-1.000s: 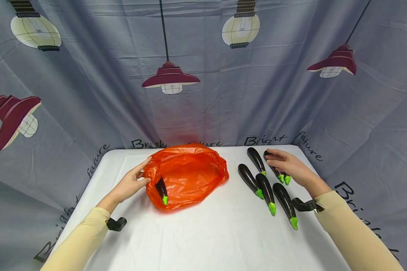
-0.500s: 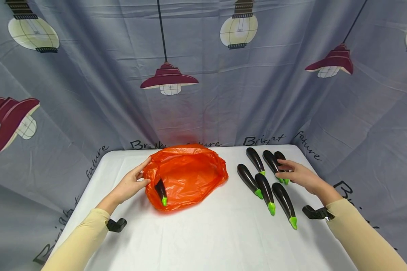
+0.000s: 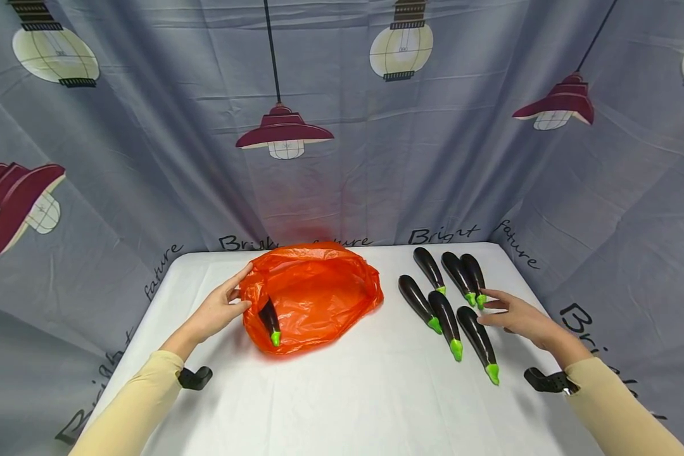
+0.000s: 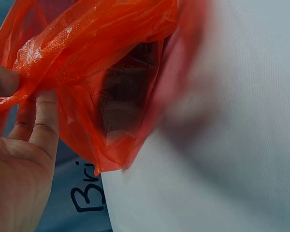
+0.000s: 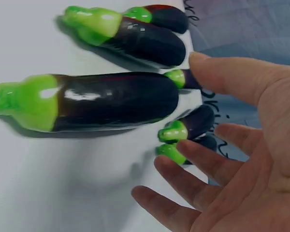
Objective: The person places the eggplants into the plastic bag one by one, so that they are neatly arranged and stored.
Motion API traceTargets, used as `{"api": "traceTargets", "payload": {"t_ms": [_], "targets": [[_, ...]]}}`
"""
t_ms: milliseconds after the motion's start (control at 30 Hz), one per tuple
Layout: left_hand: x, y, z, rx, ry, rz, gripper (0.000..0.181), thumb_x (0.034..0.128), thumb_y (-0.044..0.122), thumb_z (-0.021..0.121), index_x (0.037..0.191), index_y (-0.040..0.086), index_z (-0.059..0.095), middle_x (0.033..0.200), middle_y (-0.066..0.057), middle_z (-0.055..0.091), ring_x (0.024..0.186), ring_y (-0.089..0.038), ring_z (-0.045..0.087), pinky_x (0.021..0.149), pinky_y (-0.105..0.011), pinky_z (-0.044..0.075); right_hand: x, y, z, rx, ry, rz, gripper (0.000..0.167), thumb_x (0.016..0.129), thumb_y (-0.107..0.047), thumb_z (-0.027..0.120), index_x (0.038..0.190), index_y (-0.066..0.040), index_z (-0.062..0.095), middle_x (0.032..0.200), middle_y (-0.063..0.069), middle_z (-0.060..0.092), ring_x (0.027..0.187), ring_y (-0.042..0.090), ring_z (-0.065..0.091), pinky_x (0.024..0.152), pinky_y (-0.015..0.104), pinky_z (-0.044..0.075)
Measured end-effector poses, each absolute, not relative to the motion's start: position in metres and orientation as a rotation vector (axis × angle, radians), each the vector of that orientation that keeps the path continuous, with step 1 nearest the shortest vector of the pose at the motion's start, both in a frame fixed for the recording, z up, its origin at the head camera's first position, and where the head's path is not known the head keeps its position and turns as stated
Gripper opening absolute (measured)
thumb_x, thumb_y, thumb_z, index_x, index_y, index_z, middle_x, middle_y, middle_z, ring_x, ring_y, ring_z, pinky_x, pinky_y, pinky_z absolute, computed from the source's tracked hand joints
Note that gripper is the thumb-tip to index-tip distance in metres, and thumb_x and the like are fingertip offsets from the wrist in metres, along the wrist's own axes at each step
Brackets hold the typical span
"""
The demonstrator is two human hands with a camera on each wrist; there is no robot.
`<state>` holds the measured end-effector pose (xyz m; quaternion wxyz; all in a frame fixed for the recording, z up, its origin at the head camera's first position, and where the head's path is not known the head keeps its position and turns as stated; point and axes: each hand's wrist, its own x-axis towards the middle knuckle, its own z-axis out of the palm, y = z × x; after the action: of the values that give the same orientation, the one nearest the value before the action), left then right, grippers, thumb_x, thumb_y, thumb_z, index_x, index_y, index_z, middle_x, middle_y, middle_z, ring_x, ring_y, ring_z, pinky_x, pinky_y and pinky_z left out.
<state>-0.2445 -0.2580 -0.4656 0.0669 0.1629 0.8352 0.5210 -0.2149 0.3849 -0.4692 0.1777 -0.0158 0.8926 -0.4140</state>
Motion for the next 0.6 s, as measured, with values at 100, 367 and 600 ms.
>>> {"api": "traceTargets", "payload": {"t_ms": [100,367,600], "targets": [[-0.244,-0.257,-0.466,0.495,2.499,1.585,0.080,0.0987,0.004,0.064,0.164,0.030,0.025,0.164,-0.015,0.032,0.123,-0.037,0.057,0.090,-0.021,0.051,-0.211,0.386,-0.476,-0.035,2.541,-1.127,0.095,0.094,-0.033,0.076,0.160,0.005,0.018,0.149,0.040,0.037,0.131,0.054,0.046,0.093,0.061,0.050],[-0.245,-0.257,-0.467,0.506,2.477,1.601,0.080,0.0991,0.004,0.063,0.164,0.030,0.025,0.164,-0.015,0.031,0.127,-0.039,0.054,0.091,-0.021,0.051,-0.204,0.382,-0.486,0.009,2.548,-1.099,0.095,0.091,-0.026,0.078,0.157,0.010,0.020,0.139,0.042,0.043,0.117,0.048,0.057,0.083,0.054,0.057],[-0.243,-0.257,-0.467,0.498,2.488,1.586,0.080,0.0991,0.003,0.063,0.164,0.029,0.024,0.165,-0.015,0.028,0.131,-0.041,0.052,0.093,-0.022,0.051,-0.200,0.370,-0.486,0.044,2.583,-1.030,0.091,0.090,-0.024,0.078,0.153,0.014,0.024,0.130,0.043,0.048,0.108,0.048,0.061,0.076,0.052,0.058]]}}
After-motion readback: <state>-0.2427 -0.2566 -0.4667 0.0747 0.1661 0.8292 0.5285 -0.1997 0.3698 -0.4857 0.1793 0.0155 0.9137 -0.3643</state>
